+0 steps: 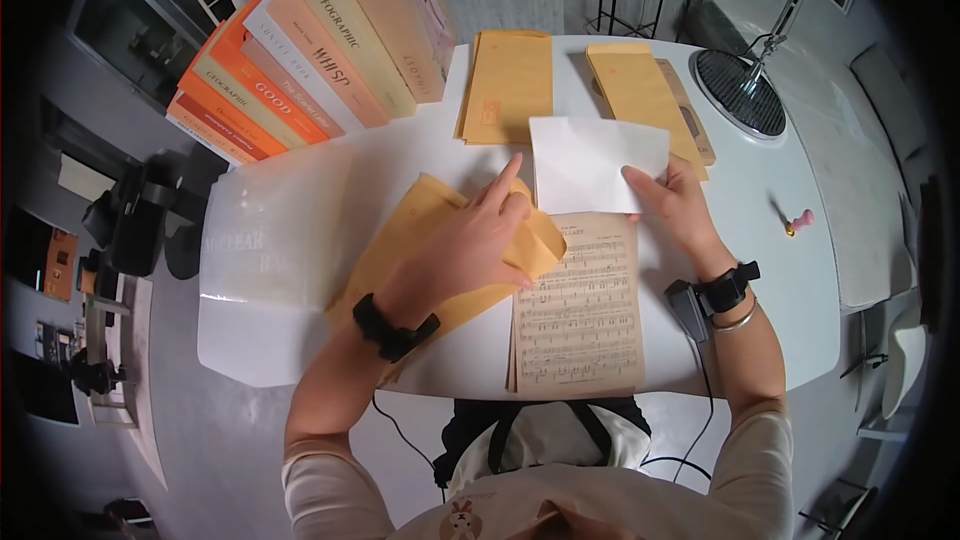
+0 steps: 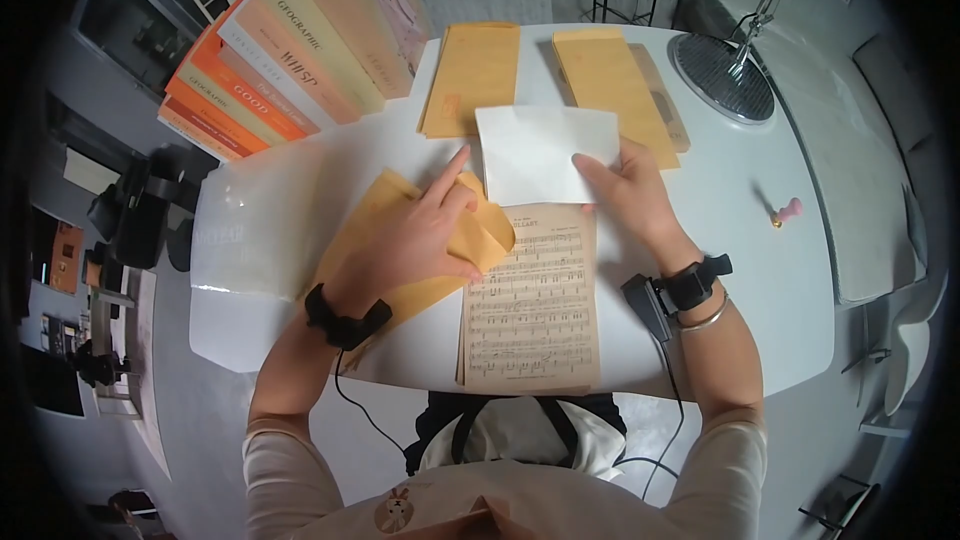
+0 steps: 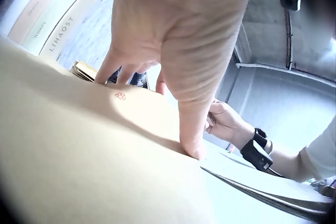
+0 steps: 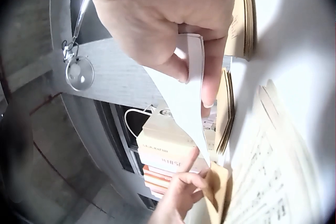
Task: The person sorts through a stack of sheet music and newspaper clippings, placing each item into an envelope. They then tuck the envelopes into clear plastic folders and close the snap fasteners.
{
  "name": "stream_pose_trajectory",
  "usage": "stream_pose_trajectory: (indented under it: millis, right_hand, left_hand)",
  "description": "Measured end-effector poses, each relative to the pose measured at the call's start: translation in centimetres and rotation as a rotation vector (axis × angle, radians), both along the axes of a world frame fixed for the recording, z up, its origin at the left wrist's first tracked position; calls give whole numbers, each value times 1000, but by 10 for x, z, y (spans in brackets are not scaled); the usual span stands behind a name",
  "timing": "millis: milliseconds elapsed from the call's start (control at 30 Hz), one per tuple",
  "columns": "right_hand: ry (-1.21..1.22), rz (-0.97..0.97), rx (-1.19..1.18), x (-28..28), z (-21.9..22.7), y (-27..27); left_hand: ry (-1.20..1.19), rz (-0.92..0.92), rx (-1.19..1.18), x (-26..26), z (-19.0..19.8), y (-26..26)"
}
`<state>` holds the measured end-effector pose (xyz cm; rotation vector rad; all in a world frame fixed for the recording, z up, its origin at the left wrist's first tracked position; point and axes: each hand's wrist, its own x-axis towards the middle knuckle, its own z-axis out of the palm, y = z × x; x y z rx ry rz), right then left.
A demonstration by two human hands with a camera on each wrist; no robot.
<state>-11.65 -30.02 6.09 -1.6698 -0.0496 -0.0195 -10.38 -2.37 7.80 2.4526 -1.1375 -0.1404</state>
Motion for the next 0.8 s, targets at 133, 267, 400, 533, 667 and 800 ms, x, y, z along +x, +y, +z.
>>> stream_pose_trajectory:
  millis: [133, 267, 400, 533, 667, 800]
  right_hand:
    - [-18, 105, -126, -3, -6, 5]
    - [104, 260, -257, -2, -7, -2]
    - [160, 323, -143, -5, -4, 0]
    - [241, 351, -71, -7, 4, 2]
    - [313, 366, 3, -11, 16, 4]
    - [379, 388, -66, -12, 26, 1]
  left_hand:
    - [-94, -26, -38, -4, -1, 5]
    - [-136, 18, 40, -15, -2, 4]
    - [-174, 95, 94, -40, -10, 4]
    - [-138, 158, 82, -51, -9, 6]
    - [-132, 162, 65, -53, -1, 5]
    - [-229, 110, 85, -55, 8, 2]
